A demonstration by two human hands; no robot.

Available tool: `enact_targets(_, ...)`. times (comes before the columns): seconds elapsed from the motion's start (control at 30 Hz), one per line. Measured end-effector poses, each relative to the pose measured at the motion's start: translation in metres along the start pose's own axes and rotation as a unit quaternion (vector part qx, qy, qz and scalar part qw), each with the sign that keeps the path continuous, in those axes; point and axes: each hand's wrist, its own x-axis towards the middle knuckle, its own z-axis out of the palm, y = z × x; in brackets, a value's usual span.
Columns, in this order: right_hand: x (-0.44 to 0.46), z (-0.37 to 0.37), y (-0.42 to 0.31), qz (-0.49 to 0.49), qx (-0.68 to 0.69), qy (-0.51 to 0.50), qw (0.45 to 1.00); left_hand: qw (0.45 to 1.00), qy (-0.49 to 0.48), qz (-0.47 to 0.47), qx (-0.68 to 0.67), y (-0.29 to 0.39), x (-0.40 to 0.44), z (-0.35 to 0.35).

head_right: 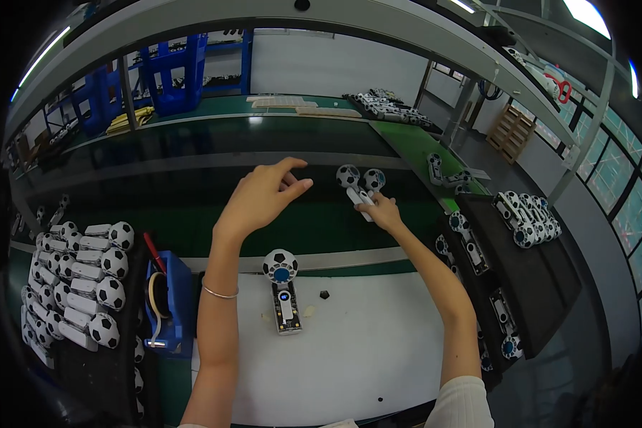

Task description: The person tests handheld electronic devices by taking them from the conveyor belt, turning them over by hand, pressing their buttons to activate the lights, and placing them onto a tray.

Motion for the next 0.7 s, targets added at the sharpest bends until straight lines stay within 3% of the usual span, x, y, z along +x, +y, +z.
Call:
enact_targets(0.07,-0.018,-0.014,-0.031,-0.022,0.202,0.02,0.979,0.999,-0.044,-0.012,0.016,-0.005,0.003,0.011)
enact_targets(0.13,-0.046,-0.035,-0.078,-0.083,0.261,0.039,0.961,0.989,-0.13,-0.047,0.049,-0.007,0.01,0.019)
enact_targets(0.17,-0.061,-0.044,-0.1,-0.134,0.318,0.06,0.937,0.989,-0.127,-0.052,0.055,-0.013,0.016,0.031)
enact_targets(0.23,-0.08,-0.055,-0.138,-0.2,0.302,0.101,0.927,0.965,0.016,-0.057,-0.256,-0.027,0.027,0.053)
enact_targets(0.27,-0.088,-0.059,-0.155,-0.261,0.279,0.147,0.912,0.967,0.019,-0.06,-0.249,-0.018,0.025,0.048)
enact_targets(0.33,-0.106,-0.059,-0.187,-0.294,0.245,0.185,0.905,0.854,0.101,-0.05,-0.507,0.005,0.018,0.029)
enact_targets(0.37,-0.113,-0.057,-0.2,-0.31,0.24,0.204,0.897,0.857,0.105,-0.051,-0.501,0.005,0.017,0.026)
enact_targets(0.43,-0.116,-0.051,-0.21,-0.324,0.235,0.197,0.895,0.814,0.179,-0.047,-0.551,0.002,0.015,0.018)
enact_targets(0.53,-0.11,-0.044,-0.208,-0.382,0.311,0.184,0.851,0.731,0.169,-0.016,-0.661,-0.005,0.015,0.005)
enact_targets(0.57,-0.11,-0.048,-0.202,-0.371,0.438,0.083,0.815,0.683,0.149,-0.001,-0.715,-0.007,0.014,0.002)
enact_targets(0.6,-0.11,-0.052,-0.197,-0.349,0.553,-0.02,0.756,0.675,0.141,0.011,-0.724,-0.006,0.011,-0.003)
enact_targets(0.63,-0.115,-0.054,-0.193,-0.326,0.604,-0.023,0.726,0.678,0.139,0.01,-0.721,-0.01,0.011,-0.007)
enact_targets(0.7,-0.116,-0.064,-0.182,-0.308,0.617,0.004,0.724,0.66,0.085,0.064,-0.744,-0.015,0.012,-0.012)
